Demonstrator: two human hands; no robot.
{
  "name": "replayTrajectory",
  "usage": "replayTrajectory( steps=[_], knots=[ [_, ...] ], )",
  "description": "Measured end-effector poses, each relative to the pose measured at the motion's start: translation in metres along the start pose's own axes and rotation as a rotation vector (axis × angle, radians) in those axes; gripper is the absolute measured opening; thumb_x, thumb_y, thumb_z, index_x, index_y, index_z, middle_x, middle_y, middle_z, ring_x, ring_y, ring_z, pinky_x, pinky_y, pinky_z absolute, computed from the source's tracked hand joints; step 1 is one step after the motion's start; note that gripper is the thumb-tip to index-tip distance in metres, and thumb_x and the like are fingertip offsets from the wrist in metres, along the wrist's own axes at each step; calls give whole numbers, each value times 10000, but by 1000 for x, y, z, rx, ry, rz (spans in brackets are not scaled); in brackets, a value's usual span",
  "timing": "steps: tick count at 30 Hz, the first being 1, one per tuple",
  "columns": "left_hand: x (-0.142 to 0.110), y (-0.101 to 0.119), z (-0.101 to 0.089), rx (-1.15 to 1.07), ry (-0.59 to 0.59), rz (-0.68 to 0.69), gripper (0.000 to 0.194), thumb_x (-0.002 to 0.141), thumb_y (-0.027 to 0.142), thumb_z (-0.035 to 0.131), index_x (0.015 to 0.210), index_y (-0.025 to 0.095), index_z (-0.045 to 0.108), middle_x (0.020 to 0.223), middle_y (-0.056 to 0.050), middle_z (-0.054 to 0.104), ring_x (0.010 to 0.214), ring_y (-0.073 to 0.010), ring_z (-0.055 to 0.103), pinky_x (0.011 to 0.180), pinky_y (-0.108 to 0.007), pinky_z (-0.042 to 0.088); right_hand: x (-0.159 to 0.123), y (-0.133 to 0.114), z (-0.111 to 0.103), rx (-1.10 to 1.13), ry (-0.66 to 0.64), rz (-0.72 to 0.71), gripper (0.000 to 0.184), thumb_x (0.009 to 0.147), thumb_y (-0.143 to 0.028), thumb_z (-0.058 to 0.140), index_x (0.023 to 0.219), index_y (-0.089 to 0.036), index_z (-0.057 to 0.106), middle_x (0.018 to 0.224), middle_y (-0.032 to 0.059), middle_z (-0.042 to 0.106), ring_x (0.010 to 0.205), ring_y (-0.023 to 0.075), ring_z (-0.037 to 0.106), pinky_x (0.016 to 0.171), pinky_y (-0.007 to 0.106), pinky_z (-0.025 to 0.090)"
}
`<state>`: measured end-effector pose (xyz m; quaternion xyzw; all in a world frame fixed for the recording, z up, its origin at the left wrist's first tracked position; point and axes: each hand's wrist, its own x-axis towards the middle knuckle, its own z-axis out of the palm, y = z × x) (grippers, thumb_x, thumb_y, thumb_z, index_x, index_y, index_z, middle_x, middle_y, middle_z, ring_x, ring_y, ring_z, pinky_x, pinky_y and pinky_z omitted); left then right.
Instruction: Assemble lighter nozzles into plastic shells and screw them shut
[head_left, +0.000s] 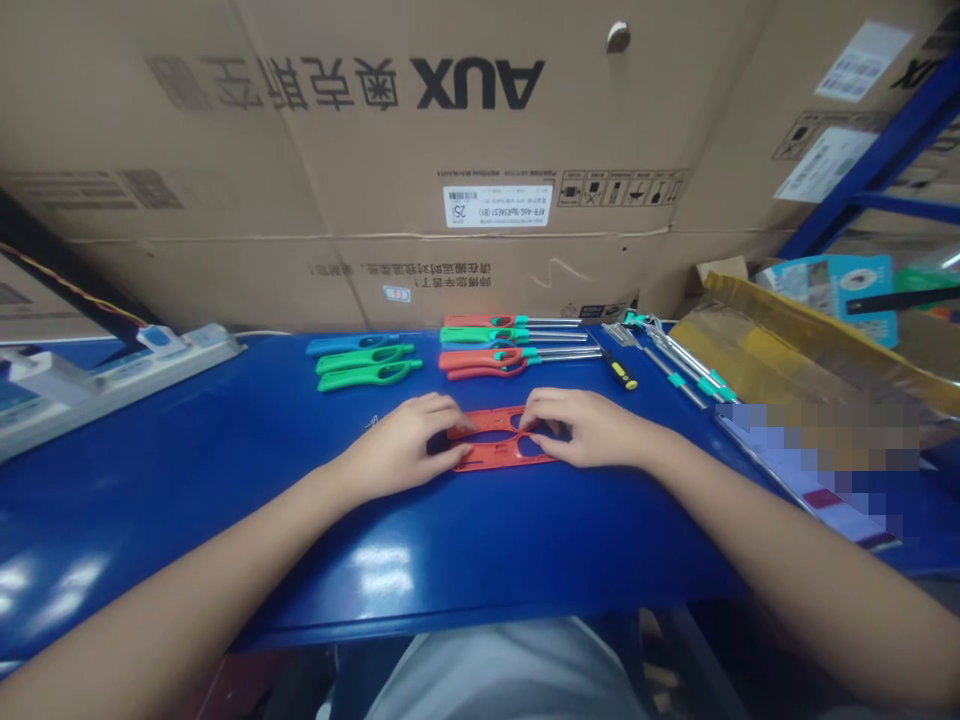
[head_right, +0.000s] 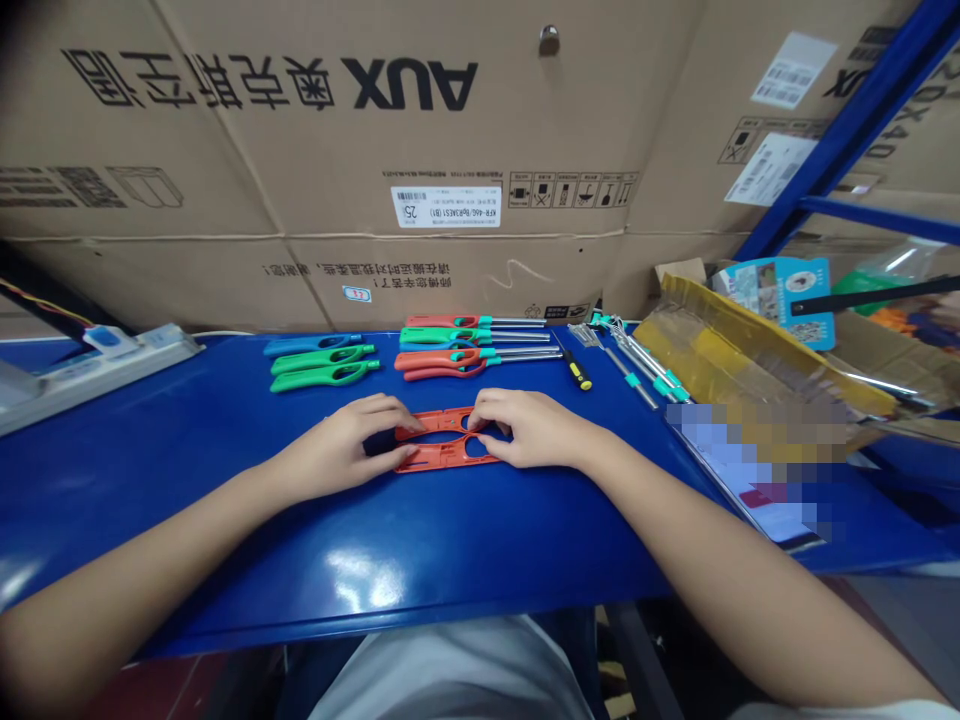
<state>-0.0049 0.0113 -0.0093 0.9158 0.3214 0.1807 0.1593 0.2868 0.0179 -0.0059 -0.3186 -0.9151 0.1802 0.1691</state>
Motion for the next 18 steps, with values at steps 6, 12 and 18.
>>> replayTrajectory(
  steps=[6,12,18],
  knots=[
    [1,3,-1,3,-3,-3,210,966,245,547,1112,198,690,1041,-72,680,1007,-218,618,926,-368,509,0,-1,0,6,-10,0,132,896,-186,612,1008,-199,680,1054,53,671,770,139,596,687,263,458],
    [1,4,-2,15,-4,-6,203,960,239,547,1100,199,689,1037,-73,691,1010,-225,620,929,-377,512,2,2,2,42,-4,-13,140,923,-238,613,1031,-201,694,1068,52,661,803,139,605,699,266,472],
    [0,3,-2,35,-7,-9,207,959,250,546,1101,206,689,1045,-76,686,1012,-227,629,901,-368,525,-11,41,-36,-231,295,343,234,948,-347,554,1031,-198,715,1141,110,630,1001,231,623,878,361,505]
  ],
)
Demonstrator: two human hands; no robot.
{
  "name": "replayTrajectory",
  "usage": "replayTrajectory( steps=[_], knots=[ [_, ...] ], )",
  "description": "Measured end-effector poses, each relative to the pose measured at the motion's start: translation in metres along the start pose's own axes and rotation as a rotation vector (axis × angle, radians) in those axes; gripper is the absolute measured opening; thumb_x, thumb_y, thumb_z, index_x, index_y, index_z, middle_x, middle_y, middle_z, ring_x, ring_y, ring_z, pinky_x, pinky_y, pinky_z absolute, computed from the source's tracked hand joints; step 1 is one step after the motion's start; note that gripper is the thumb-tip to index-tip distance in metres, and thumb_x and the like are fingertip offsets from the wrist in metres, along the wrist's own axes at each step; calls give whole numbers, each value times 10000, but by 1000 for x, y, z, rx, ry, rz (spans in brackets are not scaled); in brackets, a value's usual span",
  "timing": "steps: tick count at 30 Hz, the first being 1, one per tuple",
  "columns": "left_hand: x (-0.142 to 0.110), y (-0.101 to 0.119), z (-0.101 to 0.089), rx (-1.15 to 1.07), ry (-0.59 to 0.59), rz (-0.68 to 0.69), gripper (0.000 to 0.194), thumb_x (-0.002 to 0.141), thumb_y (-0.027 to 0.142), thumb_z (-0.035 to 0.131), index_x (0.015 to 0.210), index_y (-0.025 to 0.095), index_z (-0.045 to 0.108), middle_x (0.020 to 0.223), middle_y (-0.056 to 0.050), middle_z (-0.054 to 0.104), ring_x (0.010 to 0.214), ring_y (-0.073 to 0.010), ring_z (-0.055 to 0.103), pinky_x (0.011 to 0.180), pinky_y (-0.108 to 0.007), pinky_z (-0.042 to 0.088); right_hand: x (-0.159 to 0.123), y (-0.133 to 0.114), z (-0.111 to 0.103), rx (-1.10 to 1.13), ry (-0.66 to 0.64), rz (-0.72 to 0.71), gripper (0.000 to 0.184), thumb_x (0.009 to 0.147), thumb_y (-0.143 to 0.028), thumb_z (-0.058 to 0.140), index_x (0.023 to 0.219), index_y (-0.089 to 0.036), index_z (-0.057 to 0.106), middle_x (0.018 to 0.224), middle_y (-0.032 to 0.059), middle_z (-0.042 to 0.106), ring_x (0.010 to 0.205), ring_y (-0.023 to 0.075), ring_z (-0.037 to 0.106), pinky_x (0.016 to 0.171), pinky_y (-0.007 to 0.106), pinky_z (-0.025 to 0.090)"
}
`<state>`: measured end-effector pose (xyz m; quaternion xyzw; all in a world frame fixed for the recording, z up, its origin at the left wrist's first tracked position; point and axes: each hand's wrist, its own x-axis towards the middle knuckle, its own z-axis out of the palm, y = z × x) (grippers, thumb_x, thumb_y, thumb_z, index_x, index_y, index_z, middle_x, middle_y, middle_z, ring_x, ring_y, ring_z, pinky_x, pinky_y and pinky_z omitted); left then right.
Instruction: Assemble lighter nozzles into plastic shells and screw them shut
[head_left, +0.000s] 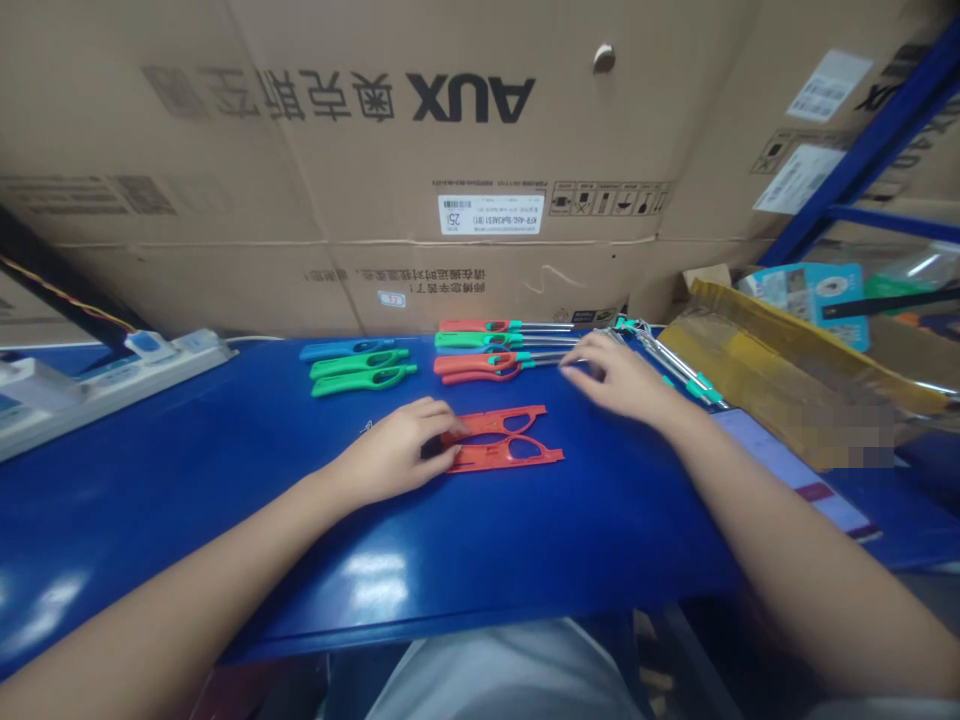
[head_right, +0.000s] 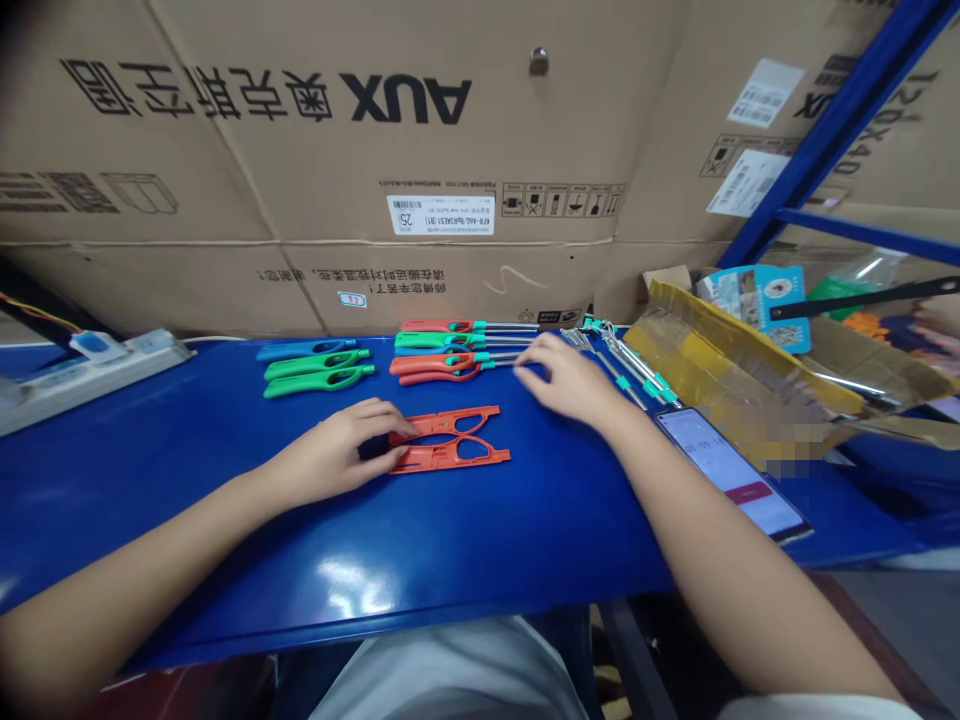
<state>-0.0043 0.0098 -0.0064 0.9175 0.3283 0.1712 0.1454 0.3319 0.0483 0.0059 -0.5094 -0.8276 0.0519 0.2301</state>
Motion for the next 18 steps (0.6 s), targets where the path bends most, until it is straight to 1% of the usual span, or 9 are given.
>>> replayTrajectory(
  steps=[1,2,3,5,7,9,12,15,18],
  knots=[
    [0,0,0,8,-1,1,211,960,249,540,1104,203,687,1049,-79,684,1014,-229,628,901,-370,525,1,11,-7,-144,16,182,255,944,-334,539,1084,-195,700,1176,124,628,1050,255,621,884,372,505],
    [0,0,0,17,-4,3,214,962,248,534,1105,200,685,1053,-81,681,1016,-230,627,903,-373,524,1,22,-14,-281,21,403,276,933,-322,538,1131,-196,683,1207,136,626,1081,276,621,875,381,509],
    [-1,0,0,25,-7,5,215,962,246,527,1104,198,682,1055,-82,680,1016,-231,627,904,-375,523,1,32,-20,-373,-9,617,306,921,-329,543,1177,-211,663,1260,139,615,1104,289,624,868,387,515],
    [-1,1,-1,39,-12,6,209,958,239,523,1097,201,673,1050,-80,676,1009,-232,627,896,-373,522,-1,47,-28,-423,-35,758,341,884,-325,577,1180,-176,656,1249,188,629,1088,336,640,818,420,526],
    [-2,2,-2,37,-8,-4,174,943,227,531,1060,201,657,1035,-72,669,983,-226,627,876,-364,524,-2,56,-30,-426,-81,834,290,823,-310,636,1067,-162,690,1120,201,682,1002,354,671,755,432,536],
    [-2,5,-3,16,14,-24,117,929,220,541,1008,200,625,1025,-64,656,954,-215,624,859,-353,524,-2,60,-28,-416,-118,880,210,768,-274,671,948,-172,708,994,185,713,923,349,692,712,430,539],
    [-4,8,-4,-27,32,-28,88,938,258,554,994,204,596,1052,-65,644,959,-212,618,865,-352,523,-1,62,-26,-409,-106,897,160,739,-260,674,877,-188,710,978,175,725,918,340,702,711,421,539],
    [-4,10,-3,-53,-1,-1,208,936,339,602,1105,217,608,1130,-78,641,1036,-231,613,911,-367,518,0,60,-29,-404,-41,888,189,755,-318,658,883,-190,714,1015,175,729,930,331,703,720,404,531],
    [-4,10,-1,-60,-40,22,329,910,385,652,1196,228,604,1179,-84,637,1106,-250,599,954,-379,510,0,56,-35,-388,36,871,225,767,-349,636,912,-193,709,970,156,736,876,302,707,701,373,520]
  ],
)
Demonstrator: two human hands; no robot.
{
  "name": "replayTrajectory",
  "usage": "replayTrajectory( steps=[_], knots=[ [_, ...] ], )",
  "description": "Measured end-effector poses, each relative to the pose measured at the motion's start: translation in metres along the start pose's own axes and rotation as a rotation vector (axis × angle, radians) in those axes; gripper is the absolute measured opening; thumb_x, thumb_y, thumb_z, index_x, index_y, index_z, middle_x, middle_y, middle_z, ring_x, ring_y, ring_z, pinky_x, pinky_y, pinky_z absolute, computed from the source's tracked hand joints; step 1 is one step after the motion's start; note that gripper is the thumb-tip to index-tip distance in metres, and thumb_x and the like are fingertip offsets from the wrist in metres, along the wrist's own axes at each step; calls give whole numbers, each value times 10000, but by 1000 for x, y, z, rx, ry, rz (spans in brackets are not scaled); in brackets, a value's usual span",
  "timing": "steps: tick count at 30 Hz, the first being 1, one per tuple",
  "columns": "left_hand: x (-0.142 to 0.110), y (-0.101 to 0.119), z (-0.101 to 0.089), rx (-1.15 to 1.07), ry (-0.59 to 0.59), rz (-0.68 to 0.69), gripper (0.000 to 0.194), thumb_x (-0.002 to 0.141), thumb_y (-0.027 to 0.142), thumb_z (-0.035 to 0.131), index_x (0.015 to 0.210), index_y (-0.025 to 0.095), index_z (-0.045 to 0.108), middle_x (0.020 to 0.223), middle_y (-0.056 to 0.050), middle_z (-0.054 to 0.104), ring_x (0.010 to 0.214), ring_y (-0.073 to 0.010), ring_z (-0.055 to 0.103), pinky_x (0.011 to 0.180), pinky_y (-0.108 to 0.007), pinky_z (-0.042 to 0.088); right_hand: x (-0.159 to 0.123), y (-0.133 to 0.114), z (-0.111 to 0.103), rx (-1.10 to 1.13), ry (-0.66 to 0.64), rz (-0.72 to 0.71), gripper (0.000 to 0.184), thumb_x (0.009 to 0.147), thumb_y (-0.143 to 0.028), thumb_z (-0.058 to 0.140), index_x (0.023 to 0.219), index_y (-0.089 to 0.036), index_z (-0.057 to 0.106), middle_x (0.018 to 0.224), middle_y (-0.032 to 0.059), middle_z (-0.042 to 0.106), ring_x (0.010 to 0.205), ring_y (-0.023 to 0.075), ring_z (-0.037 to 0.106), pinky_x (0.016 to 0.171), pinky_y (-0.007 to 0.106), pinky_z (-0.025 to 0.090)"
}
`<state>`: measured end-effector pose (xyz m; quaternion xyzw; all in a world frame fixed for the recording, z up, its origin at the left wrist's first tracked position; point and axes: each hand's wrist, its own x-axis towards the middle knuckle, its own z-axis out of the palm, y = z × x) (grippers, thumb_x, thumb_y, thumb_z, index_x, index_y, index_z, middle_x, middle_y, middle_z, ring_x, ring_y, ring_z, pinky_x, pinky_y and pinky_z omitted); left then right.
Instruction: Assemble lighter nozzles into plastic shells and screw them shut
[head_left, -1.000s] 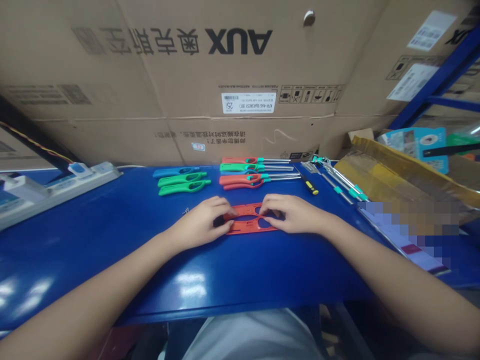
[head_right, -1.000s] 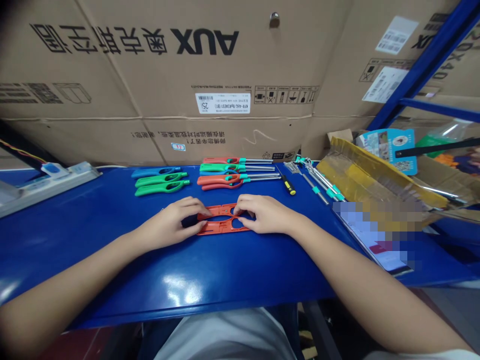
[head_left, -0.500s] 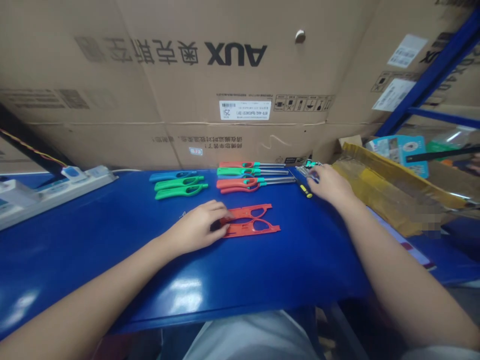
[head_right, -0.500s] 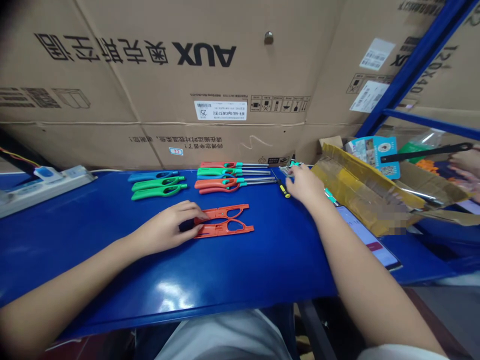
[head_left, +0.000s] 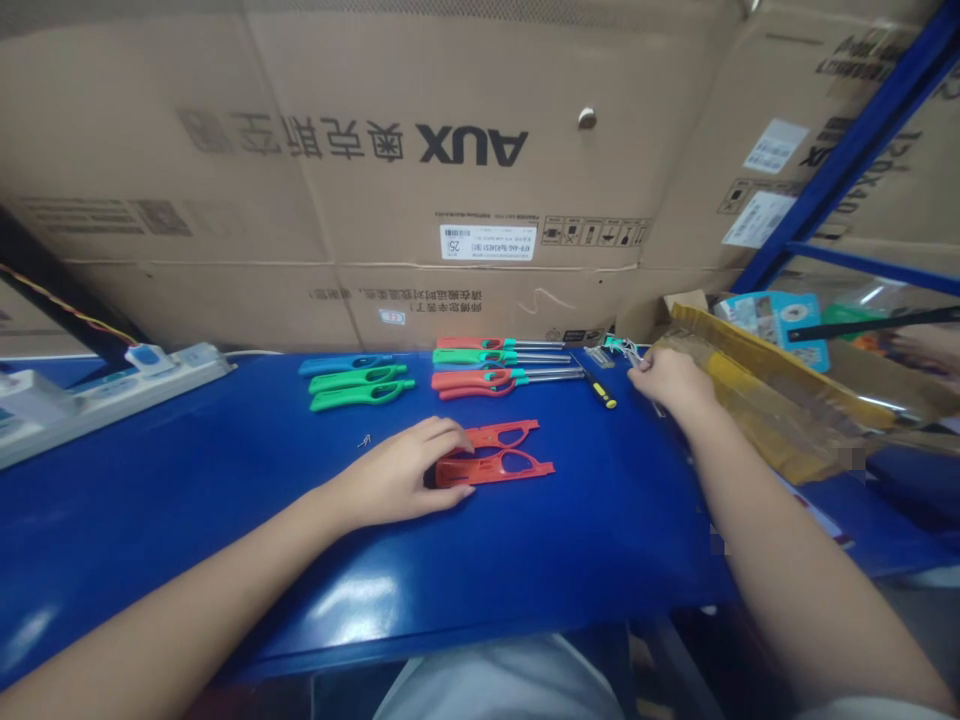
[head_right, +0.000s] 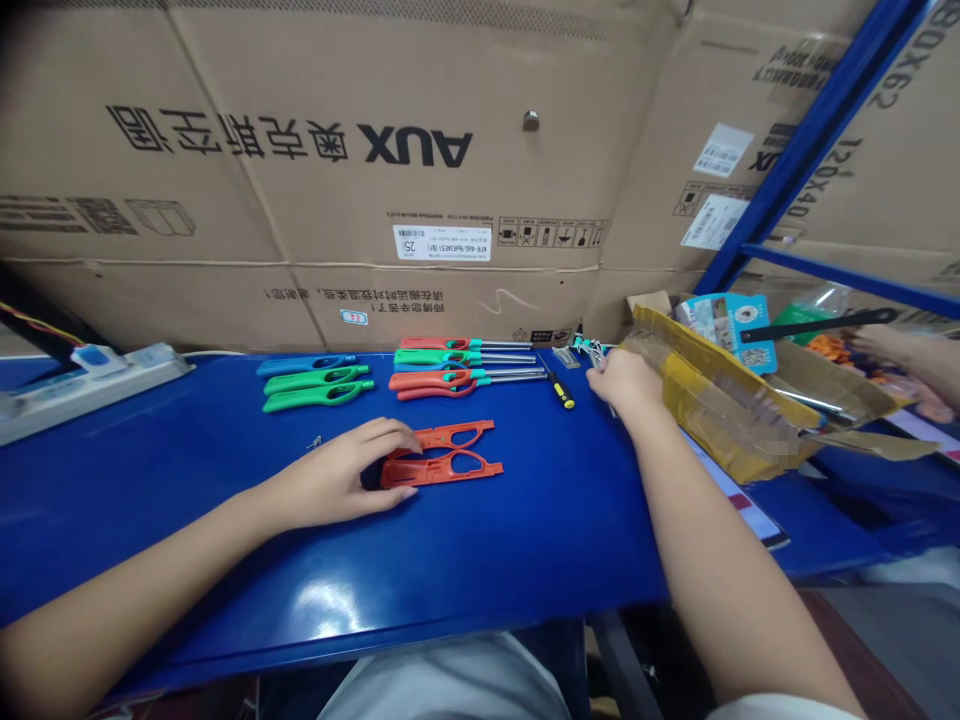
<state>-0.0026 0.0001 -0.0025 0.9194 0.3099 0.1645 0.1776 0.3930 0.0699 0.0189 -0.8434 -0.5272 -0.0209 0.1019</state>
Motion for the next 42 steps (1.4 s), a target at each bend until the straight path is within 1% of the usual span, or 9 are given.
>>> replayTrajectory(
  steps=[7,11,15,19,21,26,30,34,42],
  knots=[
    [1,-2,-4,12,-40,-7,239,912,355,652,1107,218,660,1165,-81,631,1088,-240,612,954,-357,511,-5,2,-11,96,110,-47,174,777,-319,616,907,-211,655,970,135,729,892,295,682,704,349,487],
    [-1,-2,-9,-9,-36,-12,226,887,340,671,1075,215,675,1137,-74,629,1034,-224,636,911,-328,527,-8,1,-15,260,201,-107,113,748,-285,616,838,-218,603,876,95,705,818,258,647,678,324,450],
    [-3,-3,-15,-10,-61,-23,213,857,294,676,1056,217,674,1125,-69,627,1001,-219,645,911,-329,529,-20,-14,-13,492,157,-305,76,729,-261,599,781,-222,560,781,37,662,732,196,601,689,292,440],
    [-4,-2,-22,15,-99,-44,263,825,312,708,1067,219,669,1094,-62,634,974,-226,646,888,-341,534,-45,-42,1,624,95,-573,195,814,-395,617,803,-219,534,805,36,646,748,189,585,710,294,438],
    [-4,-2,-22,10,-54,-76,304,836,365,716,1092,220,640,1094,-58,639,984,-232,643,874,-349,540,-61,-55,9,655,58,-713,206,869,-408,596,831,-217,530,810,33,636,734,178,567,696,289,431],
    [-1,-7,-9,-1,310,-133,519,904,409,679,1335,234,447,1304,-96,573,1162,-248,591,994,-414,519,-89,-70,21,651,-37,-989,190,965,-388,553,888,-215,540,828,26,619,730,156,546,689,276,420],
    [-1,-8,-1,9,284,-108,561,885,351,711,1363,256,433,1279,-81,611,1151,-244,623,990,-405,532,-96,-69,19,644,-75,-1118,165,988,-365,548,921,-215,554,877,35,611,763,154,556,707,274,433],
    [-2,-3,3,60,247,-80,454,927,279,649,1345,262,473,1075,-32,690,961,-197,689,858,-333,565,-92,-66,17,610,-89,-1179,135,995,-341,546,960,-214,572,950,55,608,833,168,582,757,291,458],
    [-3,2,3,60,424,74,337,938,188,634,1267,202,559,931,1,696,829,-117,686,796,-221,552,-87,-62,15,559,-148,-1231,178,1003,-347,539,967,-195,626,913,47,623,814,164,579,746,294,452]
  ],
)
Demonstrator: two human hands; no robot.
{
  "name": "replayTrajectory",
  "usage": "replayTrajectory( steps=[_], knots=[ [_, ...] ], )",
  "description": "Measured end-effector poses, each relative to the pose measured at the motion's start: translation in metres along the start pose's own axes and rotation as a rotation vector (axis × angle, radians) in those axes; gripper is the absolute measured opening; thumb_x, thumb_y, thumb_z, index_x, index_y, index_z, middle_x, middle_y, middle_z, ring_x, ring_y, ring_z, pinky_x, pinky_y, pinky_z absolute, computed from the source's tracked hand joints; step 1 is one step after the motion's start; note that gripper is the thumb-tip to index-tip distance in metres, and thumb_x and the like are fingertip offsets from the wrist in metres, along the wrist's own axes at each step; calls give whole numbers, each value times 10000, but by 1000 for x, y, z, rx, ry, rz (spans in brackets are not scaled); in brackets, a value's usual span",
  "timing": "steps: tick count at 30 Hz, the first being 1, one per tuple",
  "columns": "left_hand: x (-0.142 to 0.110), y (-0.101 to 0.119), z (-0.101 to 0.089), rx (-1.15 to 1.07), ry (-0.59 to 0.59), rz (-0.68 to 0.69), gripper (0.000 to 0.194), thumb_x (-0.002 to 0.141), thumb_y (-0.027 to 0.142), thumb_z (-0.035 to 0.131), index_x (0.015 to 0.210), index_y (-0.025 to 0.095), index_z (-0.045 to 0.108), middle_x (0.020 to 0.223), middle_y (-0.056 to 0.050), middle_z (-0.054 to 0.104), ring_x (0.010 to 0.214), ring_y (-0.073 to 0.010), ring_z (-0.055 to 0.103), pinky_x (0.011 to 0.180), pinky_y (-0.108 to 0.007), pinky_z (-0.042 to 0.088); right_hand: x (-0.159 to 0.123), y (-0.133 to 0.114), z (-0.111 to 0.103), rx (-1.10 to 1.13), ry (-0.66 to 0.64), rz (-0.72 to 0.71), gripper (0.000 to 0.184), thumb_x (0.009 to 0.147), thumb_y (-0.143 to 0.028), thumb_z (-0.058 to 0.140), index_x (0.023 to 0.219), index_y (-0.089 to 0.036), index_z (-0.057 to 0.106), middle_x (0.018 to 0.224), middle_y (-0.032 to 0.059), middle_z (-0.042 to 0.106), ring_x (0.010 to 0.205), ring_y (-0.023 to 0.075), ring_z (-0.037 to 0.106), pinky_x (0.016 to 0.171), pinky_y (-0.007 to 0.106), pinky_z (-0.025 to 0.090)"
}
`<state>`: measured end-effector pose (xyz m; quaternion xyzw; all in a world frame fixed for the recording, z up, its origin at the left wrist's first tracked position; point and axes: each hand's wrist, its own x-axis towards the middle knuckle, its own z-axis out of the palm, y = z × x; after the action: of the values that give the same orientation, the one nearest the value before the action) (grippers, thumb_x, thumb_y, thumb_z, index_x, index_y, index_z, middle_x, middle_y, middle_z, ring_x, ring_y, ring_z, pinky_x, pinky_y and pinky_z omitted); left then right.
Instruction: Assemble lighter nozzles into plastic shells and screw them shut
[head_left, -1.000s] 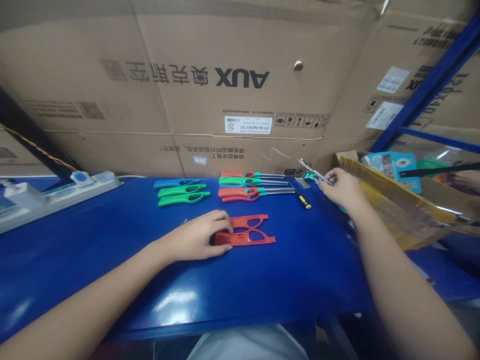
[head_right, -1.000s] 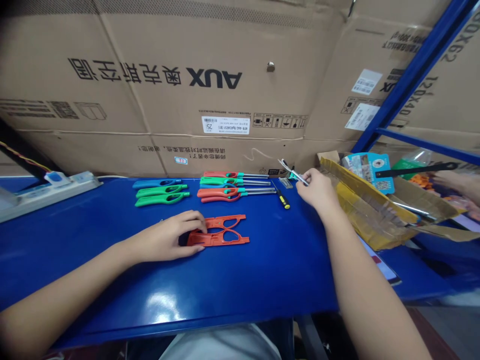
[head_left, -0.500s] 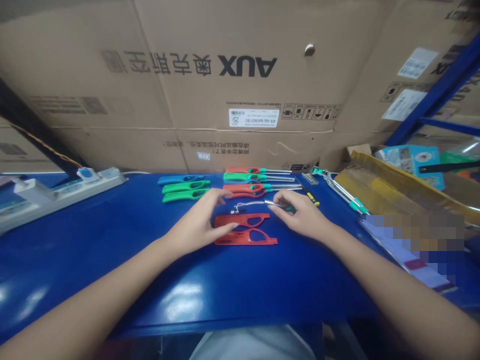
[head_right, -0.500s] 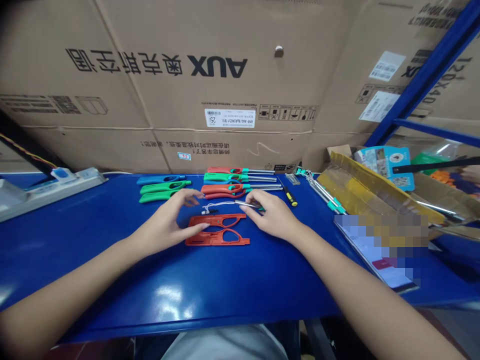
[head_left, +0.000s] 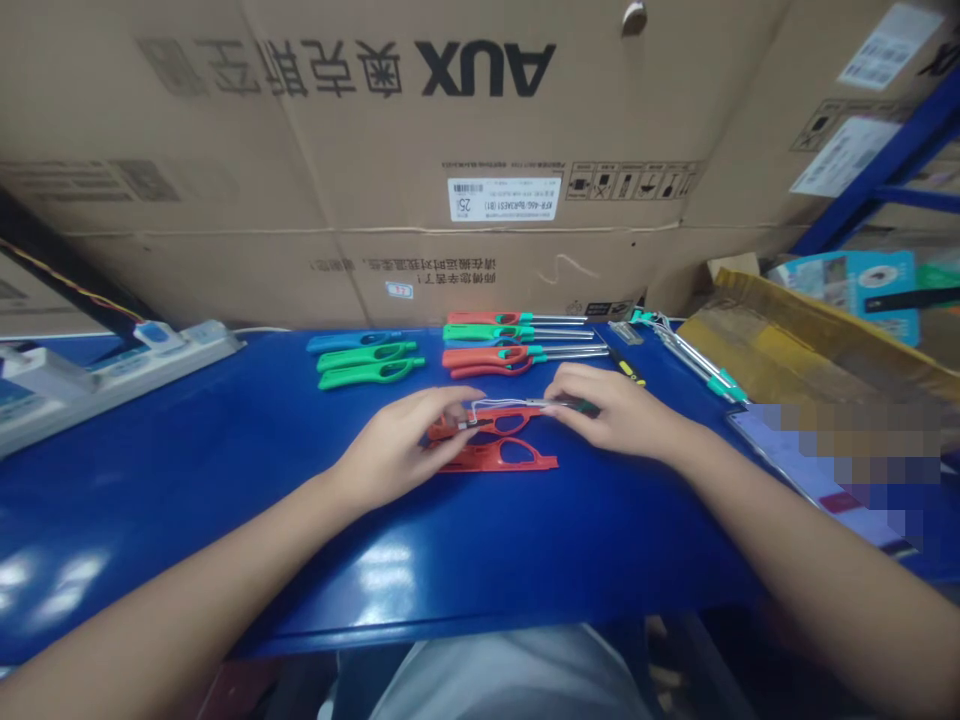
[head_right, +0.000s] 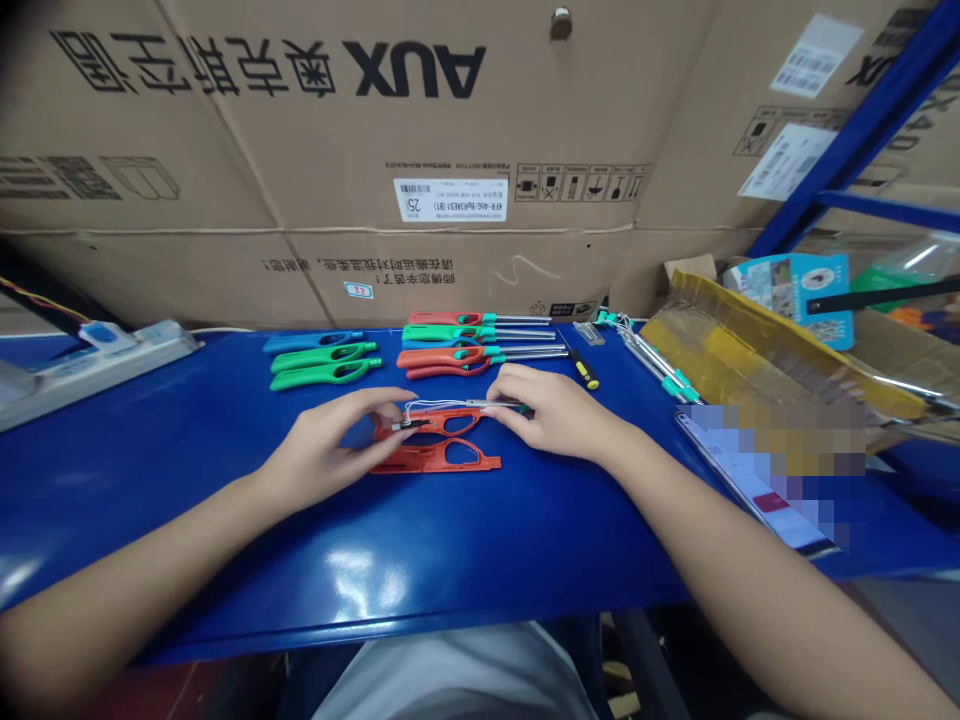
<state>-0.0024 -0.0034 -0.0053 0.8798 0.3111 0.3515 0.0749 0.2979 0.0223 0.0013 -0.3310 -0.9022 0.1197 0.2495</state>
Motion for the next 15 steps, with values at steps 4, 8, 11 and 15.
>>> replayTrajectory(
  steps=[4,8,11,15],
  knots=[
    [1,0,-2,38,34,108,281,941,176,648,1220,168,616,907,-20,708,795,-116,671,770,-217,538,1,-5,-6,73,-103,-10,207,995,-336,558,952,-174,679,927,60,657,820,165,603,763,298,460],
    [3,0,-3,67,20,179,228,953,163,632,1179,153,660,892,-42,724,798,-134,664,755,-236,526,2,-12,-14,187,-212,-4,240,998,-324,550,948,-155,714,929,67,688,842,161,630,791,290,469],
    [4,-1,-3,41,-10,167,196,963,172,621,1148,150,681,901,-52,726,812,-136,666,755,-236,524,2,-17,-20,272,-313,55,270,1001,-327,536,927,-145,721,921,66,710,850,157,642,803,281,474],
    [2,-3,0,18,-72,150,220,973,174,599,1177,160,681,951,-61,732,833,-137,673,757,-238,530,1,-20,-25,316,-443,105,283,1007,-312,504,949,-135,717,924,64,717,853,157,637,801,279,469]
  ],
)
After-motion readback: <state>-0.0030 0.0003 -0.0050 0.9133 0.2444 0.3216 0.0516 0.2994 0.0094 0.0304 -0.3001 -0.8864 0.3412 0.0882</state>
